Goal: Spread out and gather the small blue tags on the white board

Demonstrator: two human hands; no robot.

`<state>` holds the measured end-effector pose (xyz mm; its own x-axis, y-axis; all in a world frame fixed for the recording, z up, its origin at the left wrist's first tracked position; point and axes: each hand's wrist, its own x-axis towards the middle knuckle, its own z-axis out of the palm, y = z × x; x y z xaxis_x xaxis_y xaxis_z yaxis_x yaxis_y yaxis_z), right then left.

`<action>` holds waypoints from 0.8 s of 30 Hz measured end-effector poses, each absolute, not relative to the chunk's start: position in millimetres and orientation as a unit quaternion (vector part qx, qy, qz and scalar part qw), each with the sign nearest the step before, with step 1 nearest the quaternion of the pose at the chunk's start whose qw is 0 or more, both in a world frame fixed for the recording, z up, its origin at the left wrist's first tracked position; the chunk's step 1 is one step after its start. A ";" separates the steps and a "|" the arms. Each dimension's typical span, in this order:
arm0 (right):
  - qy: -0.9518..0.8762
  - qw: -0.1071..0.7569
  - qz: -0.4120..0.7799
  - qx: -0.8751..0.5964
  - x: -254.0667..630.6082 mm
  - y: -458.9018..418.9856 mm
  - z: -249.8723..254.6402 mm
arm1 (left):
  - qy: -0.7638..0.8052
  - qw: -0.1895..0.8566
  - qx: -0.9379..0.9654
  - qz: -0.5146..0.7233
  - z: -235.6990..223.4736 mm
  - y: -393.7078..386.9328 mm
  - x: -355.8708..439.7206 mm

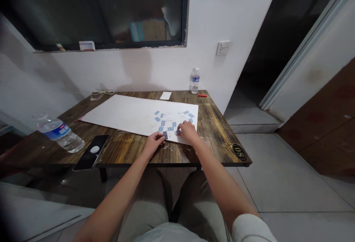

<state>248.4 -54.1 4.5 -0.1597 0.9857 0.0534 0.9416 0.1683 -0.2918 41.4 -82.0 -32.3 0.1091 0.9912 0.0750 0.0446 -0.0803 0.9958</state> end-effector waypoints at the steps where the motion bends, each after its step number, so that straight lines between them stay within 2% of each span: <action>1: -0.757 0.097 0.099 -0.639 247.5 -51.9 6.7 | 0.463 0.494 0.560 0.477 -32.2 -82.5 41.4; 6: -0.777 -0.021 0.095 -0.622 238.5 -40.5 25.6 | 0.462 0.487 0.573 0.470 -30.4 -84.9 40.9; 8: -0.782 -0.038 0.096 -0.615 235.6 -37.6 31.2 | 0.462 0.485 0.576 0.468 -29.5 -85.2 40.7; 10: -0.779 -0.018 0.121 -0.615 235.9 -36.4 32.5 | 0.466 0.482 0.579 0.465 -28.9 -85.1 40.6; 13: -0.758 0.104 0.195 -0.613 241.7 -38.6 26.5 | 0.476 0.474 0.575 0.467 -29.0 -84.3 40.7; 19: -0.561 0.481 0.399 -0.544 232.2 -65.1 2.8 | 0.485 0.485 0.541 0.487 -28.2 -83.5 41.6; 22: -0.467 0.582 0.464 -0.478 209.2 -83.2 -7.9 | 0.477 0.492 0.536 0.493 -26.8 -84.6 41.5; 24: -0.425 0.611 0.484 -0.460 195.0 -91.3 -13.9 | 0.470 0.497 0.535 0.496 -26.1 -85.3 41.4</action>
